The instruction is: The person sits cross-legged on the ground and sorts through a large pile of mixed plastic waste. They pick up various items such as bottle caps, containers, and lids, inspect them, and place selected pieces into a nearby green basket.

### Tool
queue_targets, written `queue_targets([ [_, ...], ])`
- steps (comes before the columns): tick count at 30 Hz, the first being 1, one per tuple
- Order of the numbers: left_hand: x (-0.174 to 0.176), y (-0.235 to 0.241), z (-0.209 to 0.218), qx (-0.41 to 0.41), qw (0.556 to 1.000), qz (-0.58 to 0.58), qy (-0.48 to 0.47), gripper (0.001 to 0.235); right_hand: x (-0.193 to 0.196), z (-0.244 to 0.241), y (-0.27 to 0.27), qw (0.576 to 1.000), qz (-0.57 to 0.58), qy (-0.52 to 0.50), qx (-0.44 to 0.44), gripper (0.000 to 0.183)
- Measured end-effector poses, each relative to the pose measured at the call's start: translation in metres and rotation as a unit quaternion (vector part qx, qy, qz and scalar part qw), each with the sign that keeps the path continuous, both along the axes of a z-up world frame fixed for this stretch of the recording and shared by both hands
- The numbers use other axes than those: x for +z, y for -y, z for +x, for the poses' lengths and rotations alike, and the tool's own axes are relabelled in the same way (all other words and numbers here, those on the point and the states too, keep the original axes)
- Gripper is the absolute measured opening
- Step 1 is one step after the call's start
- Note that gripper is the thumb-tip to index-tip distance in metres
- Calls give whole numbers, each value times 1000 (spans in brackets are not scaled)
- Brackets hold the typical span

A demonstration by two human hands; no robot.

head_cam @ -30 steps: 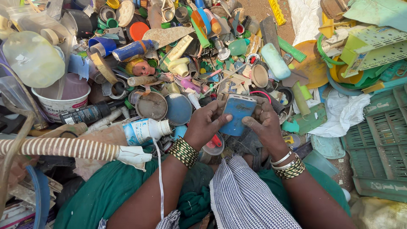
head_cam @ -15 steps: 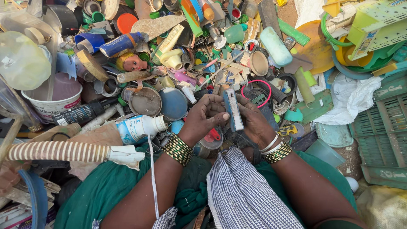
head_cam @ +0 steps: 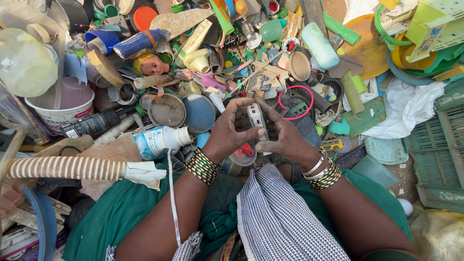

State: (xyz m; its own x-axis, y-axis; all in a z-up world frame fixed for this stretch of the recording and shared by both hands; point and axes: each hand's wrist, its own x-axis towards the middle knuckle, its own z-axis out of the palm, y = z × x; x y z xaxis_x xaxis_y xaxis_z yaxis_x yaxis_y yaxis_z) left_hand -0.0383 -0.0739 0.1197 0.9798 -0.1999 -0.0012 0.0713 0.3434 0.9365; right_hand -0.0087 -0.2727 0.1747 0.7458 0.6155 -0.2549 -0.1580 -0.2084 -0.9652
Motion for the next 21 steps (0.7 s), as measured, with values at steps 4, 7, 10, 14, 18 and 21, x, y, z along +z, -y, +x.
queue_targets([
  [4,13,-4,-2,-20,1000,-7,10,76,8,3,1,997,39,-70,-5,121],
  [7,19,-5,-2,-22,999,-14,20,78,8,6,3,997,65,-43,11,121],
  [10,24,-4,-5,-6,998,-15,65,85,3,7,3,999,27,29,4,123],
  [14,29,-3,-7,8,993,23,119,93,-5,7,3,994,42,103,8,117],
  [18,33,-5,-8,4,995,-32,90,97,-7,9,3,993,90,70,-2,117],
  [21,34,-9,-6,-6,988,-152,38,97,-4,14,6,983,163,-68,-59,107],
])
